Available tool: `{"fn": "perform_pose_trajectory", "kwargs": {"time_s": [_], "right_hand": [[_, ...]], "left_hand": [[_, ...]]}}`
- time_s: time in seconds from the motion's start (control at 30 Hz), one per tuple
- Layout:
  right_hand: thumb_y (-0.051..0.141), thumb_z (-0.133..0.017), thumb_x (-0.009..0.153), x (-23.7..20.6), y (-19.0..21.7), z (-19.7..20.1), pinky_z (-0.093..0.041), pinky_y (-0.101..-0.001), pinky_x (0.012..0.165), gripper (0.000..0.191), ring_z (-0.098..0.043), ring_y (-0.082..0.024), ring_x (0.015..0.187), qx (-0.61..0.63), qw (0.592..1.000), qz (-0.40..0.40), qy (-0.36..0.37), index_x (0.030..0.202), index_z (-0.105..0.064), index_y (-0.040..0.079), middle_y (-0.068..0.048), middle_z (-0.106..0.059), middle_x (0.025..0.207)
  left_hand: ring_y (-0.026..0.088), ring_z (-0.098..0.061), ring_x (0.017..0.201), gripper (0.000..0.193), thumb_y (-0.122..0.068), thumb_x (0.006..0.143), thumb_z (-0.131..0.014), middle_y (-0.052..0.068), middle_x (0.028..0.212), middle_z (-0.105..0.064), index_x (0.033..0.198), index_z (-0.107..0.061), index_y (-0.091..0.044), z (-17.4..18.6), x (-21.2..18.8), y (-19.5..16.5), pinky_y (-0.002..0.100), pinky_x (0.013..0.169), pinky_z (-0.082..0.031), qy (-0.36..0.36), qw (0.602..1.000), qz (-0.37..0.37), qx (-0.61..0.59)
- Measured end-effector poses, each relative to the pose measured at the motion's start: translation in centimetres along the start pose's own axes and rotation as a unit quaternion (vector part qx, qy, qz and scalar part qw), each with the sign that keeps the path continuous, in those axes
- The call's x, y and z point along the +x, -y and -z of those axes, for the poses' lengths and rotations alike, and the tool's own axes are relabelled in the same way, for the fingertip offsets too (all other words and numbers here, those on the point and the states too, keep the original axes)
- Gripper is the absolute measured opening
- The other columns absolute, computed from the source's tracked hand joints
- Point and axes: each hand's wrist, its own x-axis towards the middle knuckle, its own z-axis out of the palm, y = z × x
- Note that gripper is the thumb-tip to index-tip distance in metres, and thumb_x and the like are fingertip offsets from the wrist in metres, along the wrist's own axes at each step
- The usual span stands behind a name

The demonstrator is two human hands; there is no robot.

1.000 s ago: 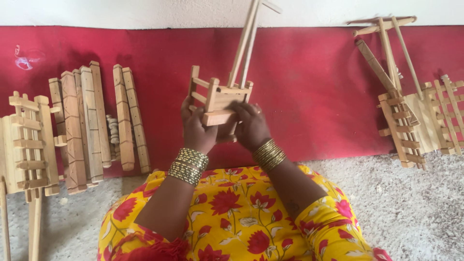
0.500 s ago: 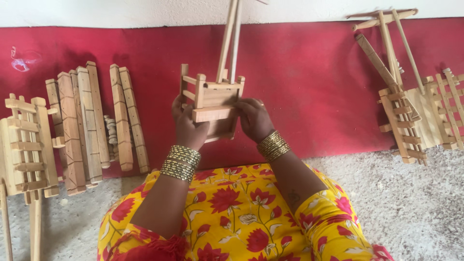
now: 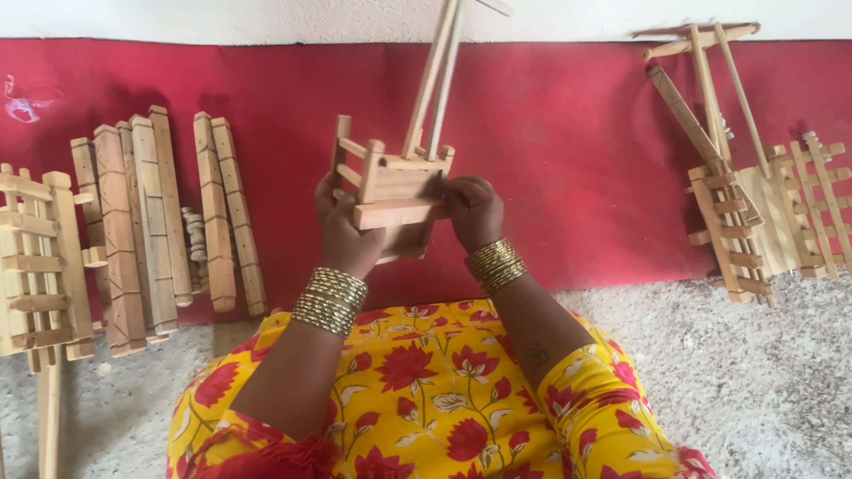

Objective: The person sits on a floor cushion assembling small wooden toy furniture. They fit a long rod through a slatted wooden frame, press a dowel into a wooden bar by hand, then attach the bar and rod to the frame, turning and aligning the parts to build the finished toy piece.

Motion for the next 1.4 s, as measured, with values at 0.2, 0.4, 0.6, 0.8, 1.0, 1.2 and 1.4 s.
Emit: {"fn": "perform_pose_trajectory", "kwargs": {"time_s": [0.2, 0.4, 0.6, 0.8, 1.0, 1.2, 1.4], "right_hand": [[-0.002, -0.071, 0.089, 0.9, -0.6, 0.2, -0.062, -0.0296, 0.077, 0.013, -0.073, -0.016, 0.084, 0.130, 0.984, -0.119, 0.006, 0.100, -0.075, 0.003, -0.009, -0.075, 0.096], [-0.001, -0.070, 0.094, 2.5, -1.9, 1.6, -0.062, -0.0285, 0.078, 0.006, -0.072, -0.014, 0.085, 0.291, 0.929, -0.222, -0.054, 0.099, -0.068, 0.003, -0.008, -0.075, 0.096], [0.000, -0.072, 0.093, 1.0, -1.3, 0.0, -0.061, -0.0306, 0.070, 0.006, -0.068, -0.015, 0.077, 0.243, 0.936, -0.255, 0.015, 0.099, -0.070, 0.002, -0.009, -0.074, 0.092], [0.004, -0.073, 0.091, 1.0, -0.9, 0.7, -0.063, -0.0304, 0.078, 0.013, -0.075, -0.016, 0.086, 0.141, 0.962, -0.194, 0.130, 0.104, -0.073, 0.003, -0.009, -0.078, 0.095], [0.006, -0.072, 0.088, 0.7, 2.2, 1.9, -0.060, -0.0373, 0.080, 0.014, -0.074, -0.026, 0.088, -0.079, 0.990, -0.020, 0.117, 0.099, -0.080, 0.008, -0.012, -0.076, 0.097], [0.002, -0.070, 0.089, -0.5, 5.7, 1.0, -0.059, -0.0396, 0.083, 0.016, -0.073, -0.029, 0.092, -0.051, 0.982, 0.110, 0.142, 0.100, -0.079, 0.008, -0.011, -0.075, 0.100], [0.003, -0.071, 0.091, 0.2, 2.8, 0.8, -0.060, -0.0387, 0.075, 0.010, -0.073, -0.028, 0.082, -0.087, 0.992, 0.073, 0.062, 0.094, -0.078, 0.009, -0.010, -0.074, 0.094]], "left_hand": [[0.038, -0.032, 0.148, 0.039, -0.021, 0.076, -0.083, 0.018, 0.157, -0.025, 0.112, -0.073, -0.007, -0.4, 0.1, 1.1, 0.046, 0.122, -0.039, 0.010, 0.999, -0.043, -0.004], [0.037, -0.032, 0.151, 0.023, -0.021, 0.080, -0.084, 0.018, 0.157, -0.029, 0.091, -0.070, -0.007, -1.2, -0.6, 0.4, 0.050, 0.123, -0.038, 0.016, 0.997, -0.077, 0.021], [0.037, -0.029, 0.150, 0.026, -0.024, 0.078, -0.083, 0.018, 0.157, -0.026, 0.095, -0.071, -0.008, -1.2, -0.1, 1.0, 0.046, 0.117, -0.044, -0.009, 1.000, -0.020, -0.008], [0.036, -0.032, 0.149, 0.031, -0.025, 0.081, -0.078, 0.018, 0.159, -0.025, 0.107, -0.074, -0.007, -0.6, 0.2, 2.0, 0.043, 0.112, -0.049, -0.023, 0.999, -0.015, -0.030], [0.037, -0.035, 0.146, 0.034, -0.024, 0.081, -0.080, 0.019, 0.157, -0.024, 0.109, -0.074, -0.006, -0.5, 0.4, 1.5, 0.044, 0.116, -0.042, -0.016, 1.000, 0.017, -0.015], [0.038, -0.032, 0.150, 0.033, -0.016, 0.077, -0.078, 0.019, 0.159, -0.026, 0.108, -0.074, -0.006, -0.9, -0.1, 1.3, 0.045, 0.122, -0.040, -0.021, 0.999, -0.028, 0.021], [0.039, -0.033, 0.148, 0.038, -0.019, 0.080, -0.083, 0.020, 0.157, -0.023, 0.112, -0.070, -0.005, -0.9, 0.2, 0.6, 0.042, 0.115, -0.047, -0.027, 1.000, 0.011, -0.004]]}}
